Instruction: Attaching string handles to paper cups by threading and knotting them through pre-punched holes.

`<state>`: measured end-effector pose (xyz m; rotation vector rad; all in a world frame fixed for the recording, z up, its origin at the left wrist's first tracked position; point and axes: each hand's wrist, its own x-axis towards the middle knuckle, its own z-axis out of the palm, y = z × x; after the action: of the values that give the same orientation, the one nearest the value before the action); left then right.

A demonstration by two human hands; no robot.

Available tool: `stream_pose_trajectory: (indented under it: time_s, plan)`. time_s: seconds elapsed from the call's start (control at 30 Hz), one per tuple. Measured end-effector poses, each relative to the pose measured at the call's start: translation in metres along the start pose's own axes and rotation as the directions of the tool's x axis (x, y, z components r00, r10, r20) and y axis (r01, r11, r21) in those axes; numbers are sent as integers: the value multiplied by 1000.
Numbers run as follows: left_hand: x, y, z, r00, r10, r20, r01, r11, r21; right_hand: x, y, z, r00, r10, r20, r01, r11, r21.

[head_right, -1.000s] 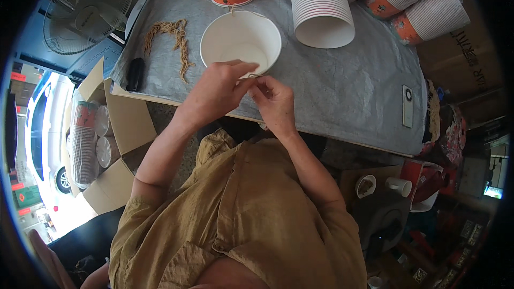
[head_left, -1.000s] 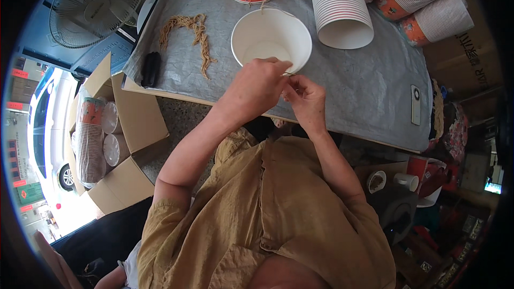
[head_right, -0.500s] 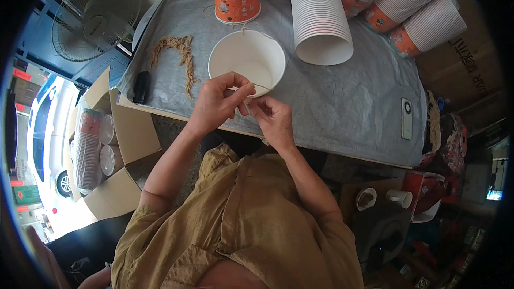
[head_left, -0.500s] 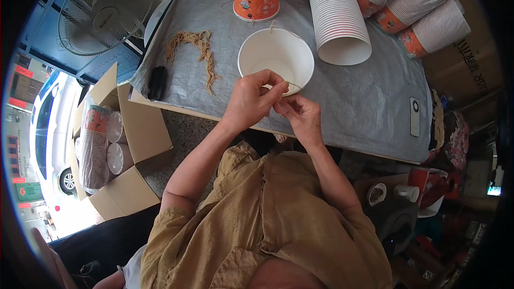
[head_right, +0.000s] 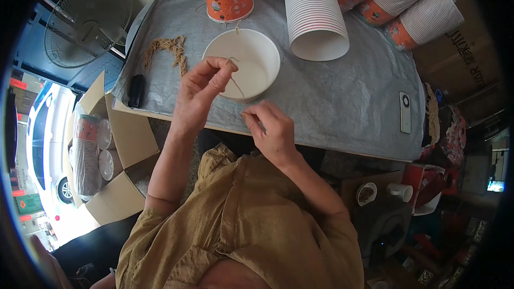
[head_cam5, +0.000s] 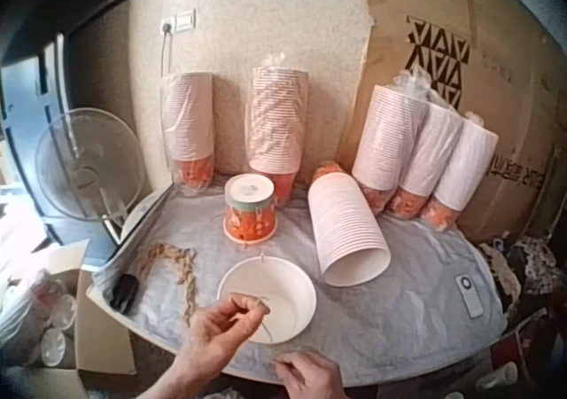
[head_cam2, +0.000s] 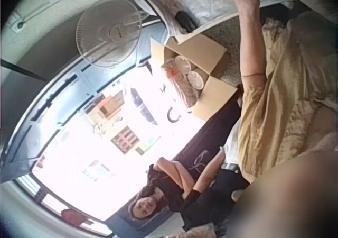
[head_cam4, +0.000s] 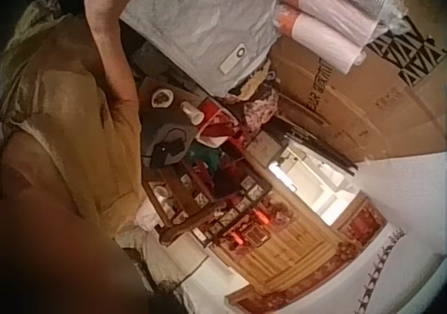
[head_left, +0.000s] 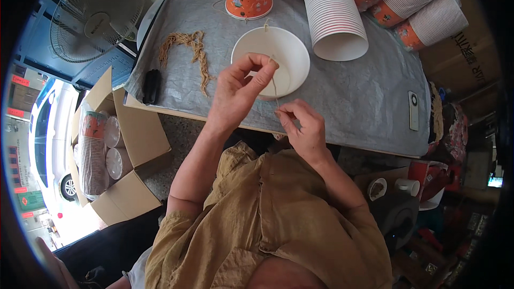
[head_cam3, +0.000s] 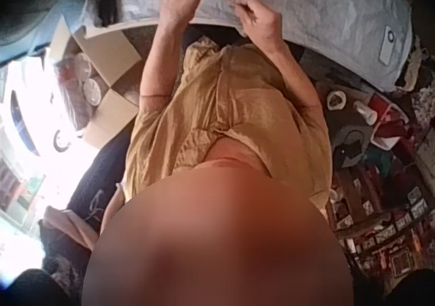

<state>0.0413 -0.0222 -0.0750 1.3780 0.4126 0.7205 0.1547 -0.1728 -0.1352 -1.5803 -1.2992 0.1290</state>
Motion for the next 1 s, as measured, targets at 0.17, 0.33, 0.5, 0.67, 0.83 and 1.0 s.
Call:
stream_pose_trajectory:
  time_s: [0.17, 0.33, 0.5, 0.67, 0.83, 1.0]
  plan:
    - [-2, -3, 4, 999, 32, 34, -32, 999, -13, 30, -24, -20, 971, -238, -23, 234, 967, -104]
    - [-1, -9, 4, 993, 83, 83, -74, 992, -99, 46, -23, -29, 997, -73, 29, 68, 988, 137]
    - [-2, -8, 8, 989, 62, 132, -40, 986, -159, 53, -15, -34, 965, -84, 250, 7, 955, 297]
    - [1, -12, 0, 975, 20, 221, -21, 1000, 0, 47, 3, -28, 970, -33, 241, -93, 865, 494]
    - [2, -5, -7, 944, -114, 309, 84, 991, 109, 40, 14, -20, 985, -30, 172, -89, 764, 639]
    - [2, -5, -5, 917, -212, 338, 131, 960, 247, 37, 22, -17, 995, -75, 59, 25, 805, 592]
